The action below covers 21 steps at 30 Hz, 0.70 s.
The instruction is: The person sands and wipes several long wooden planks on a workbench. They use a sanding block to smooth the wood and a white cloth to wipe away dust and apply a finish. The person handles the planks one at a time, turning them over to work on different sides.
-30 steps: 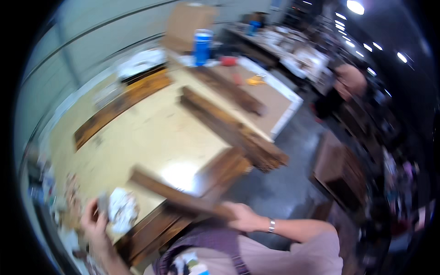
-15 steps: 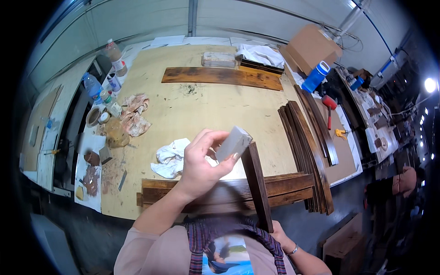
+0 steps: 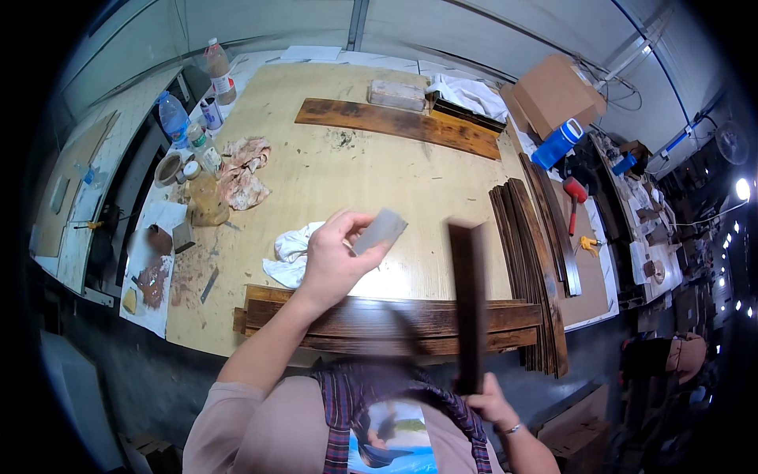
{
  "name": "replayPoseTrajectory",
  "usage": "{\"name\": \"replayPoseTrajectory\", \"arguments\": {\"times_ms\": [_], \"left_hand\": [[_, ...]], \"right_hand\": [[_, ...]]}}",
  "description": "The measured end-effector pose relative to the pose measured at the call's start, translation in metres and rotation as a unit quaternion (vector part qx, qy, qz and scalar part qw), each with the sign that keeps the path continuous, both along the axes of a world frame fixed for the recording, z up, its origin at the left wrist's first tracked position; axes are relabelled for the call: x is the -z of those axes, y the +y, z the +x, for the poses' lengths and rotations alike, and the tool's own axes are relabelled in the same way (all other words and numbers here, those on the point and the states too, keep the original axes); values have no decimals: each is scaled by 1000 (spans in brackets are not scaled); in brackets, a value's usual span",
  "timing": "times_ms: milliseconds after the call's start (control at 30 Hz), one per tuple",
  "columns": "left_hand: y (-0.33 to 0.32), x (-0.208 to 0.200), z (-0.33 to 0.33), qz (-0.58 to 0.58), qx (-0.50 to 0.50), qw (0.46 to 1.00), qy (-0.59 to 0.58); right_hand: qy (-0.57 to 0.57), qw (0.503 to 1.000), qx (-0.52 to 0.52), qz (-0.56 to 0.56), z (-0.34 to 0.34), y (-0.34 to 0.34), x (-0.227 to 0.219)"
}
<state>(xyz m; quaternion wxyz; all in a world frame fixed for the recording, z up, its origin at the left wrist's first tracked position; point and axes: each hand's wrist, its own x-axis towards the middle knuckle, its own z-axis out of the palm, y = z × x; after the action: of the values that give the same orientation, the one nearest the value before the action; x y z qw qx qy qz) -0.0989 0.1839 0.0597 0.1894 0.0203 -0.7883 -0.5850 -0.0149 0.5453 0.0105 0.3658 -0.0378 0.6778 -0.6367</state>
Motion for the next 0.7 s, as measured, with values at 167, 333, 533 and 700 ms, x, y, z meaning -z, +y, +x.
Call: {"name": "replayPoseTrajectory", "arguments": {"times_ms": [167, 333, 533, 700], "left_hand": [[-12, 10, 20, 145, -9, 988, -46], [-11, 9, 34, 115, 1, 993, 11], [7, -3, 53, -13, 87, 993, 81], [28, -16, 57, -115, 140, 956, 229]], "right_hand": [[216, 945, 195, -147, -65, 13, -124], [266, 850, 233, -391, -119, 46, -188], [195, 793, 292, -498, -167, 41, -129], [111, 767, 290, -562, -181, 13, -107]]}}
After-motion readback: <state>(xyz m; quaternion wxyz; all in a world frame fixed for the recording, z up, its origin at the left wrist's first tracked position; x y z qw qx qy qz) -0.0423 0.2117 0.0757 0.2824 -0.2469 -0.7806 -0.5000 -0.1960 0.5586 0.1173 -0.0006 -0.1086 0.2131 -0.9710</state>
